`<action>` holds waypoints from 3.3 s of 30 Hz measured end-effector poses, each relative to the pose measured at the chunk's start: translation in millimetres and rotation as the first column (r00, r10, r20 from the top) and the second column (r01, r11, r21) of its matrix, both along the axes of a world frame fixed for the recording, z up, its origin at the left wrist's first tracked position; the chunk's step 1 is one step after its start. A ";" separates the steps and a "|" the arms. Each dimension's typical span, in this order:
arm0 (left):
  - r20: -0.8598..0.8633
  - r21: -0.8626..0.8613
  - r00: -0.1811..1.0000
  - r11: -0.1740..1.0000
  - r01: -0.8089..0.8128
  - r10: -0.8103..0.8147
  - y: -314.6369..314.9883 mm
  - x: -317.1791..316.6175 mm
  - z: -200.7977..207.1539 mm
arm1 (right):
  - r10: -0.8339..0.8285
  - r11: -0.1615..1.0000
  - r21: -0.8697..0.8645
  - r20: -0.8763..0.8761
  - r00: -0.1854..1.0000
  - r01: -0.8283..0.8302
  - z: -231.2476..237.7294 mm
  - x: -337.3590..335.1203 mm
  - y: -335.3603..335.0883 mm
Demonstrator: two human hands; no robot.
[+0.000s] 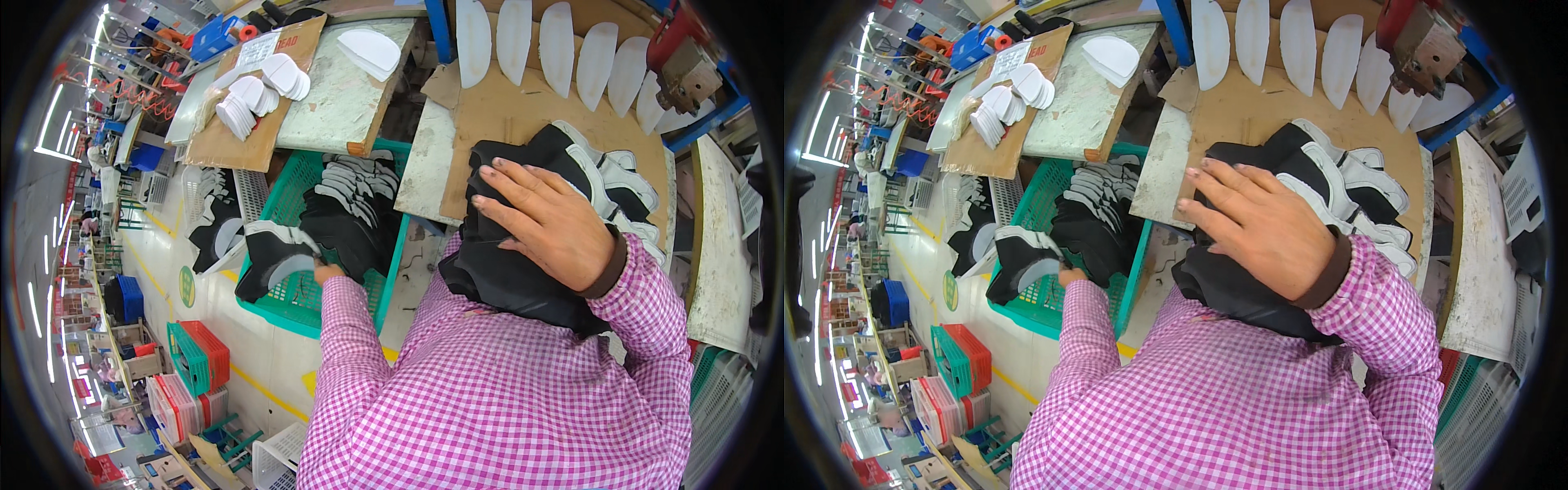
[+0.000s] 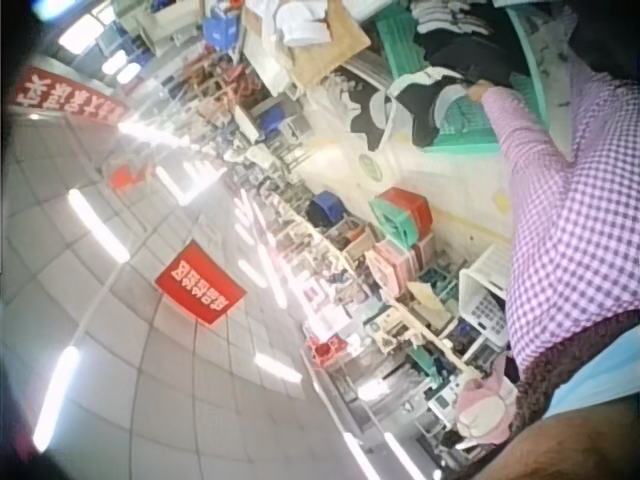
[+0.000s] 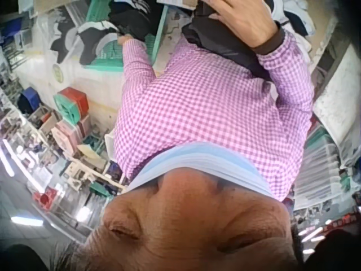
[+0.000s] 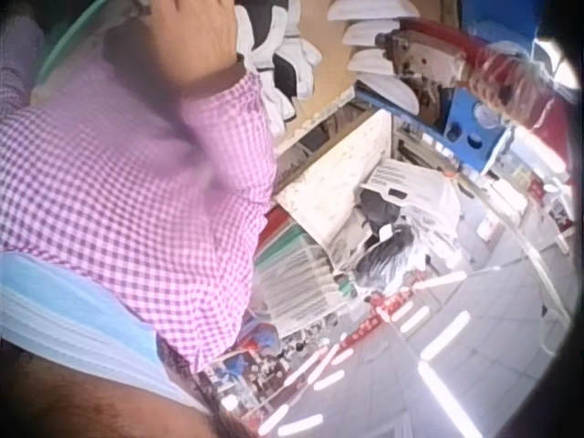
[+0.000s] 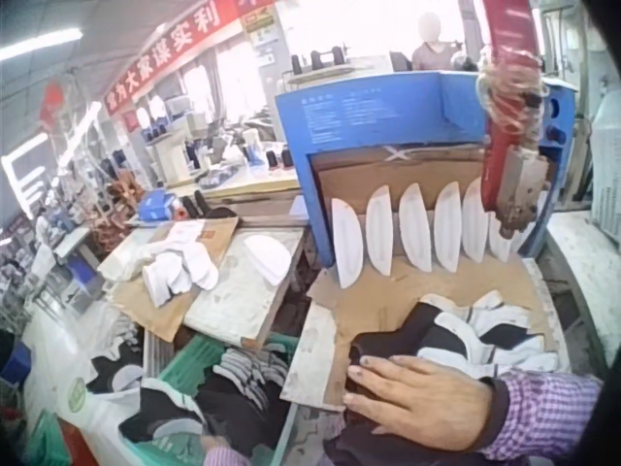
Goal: The person repeatedly picks black fabric pieces and white insoles from a basket, aligns them on a workbench, and presses them together by hand. The person places the assembled units into a green basket and continues the cycle with additional pieces.
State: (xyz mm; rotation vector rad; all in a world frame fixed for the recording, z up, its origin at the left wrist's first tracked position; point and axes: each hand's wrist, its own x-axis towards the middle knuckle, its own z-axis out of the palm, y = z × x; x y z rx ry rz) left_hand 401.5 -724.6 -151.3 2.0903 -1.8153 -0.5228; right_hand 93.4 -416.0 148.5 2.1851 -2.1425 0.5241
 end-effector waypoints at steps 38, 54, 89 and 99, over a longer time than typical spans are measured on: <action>-0.675 -0.159 0.513 0.783 0.601 -0.531 15.0 -85.5 119.3 | -0.410 0.910 0.091 0.061 0.910 0.404 -59.8 -46.0 94.0; -0.969 -0.119 -0.104 0.058 0.991 -0.223 222.3 -210.4 239.7 | -0.372 0.816 -0.248 0.466 0.803 0.522 25.4 -74.9 101.8; -0.865 -0.128 -0.365 0.552 0.824 0.345 136.7 -316.3 235.2 | -0.127 0.741 0.076 0.991 0.028 0.667 -25.8 -183.5 119.7; -0.938 -0.111 -0.261 0.514 0.851 0.229 125.3 -282.7 244.2 | -0.092 0.721 0.140 0.990 -0.106 0.679 -47.2 -184.5 139.9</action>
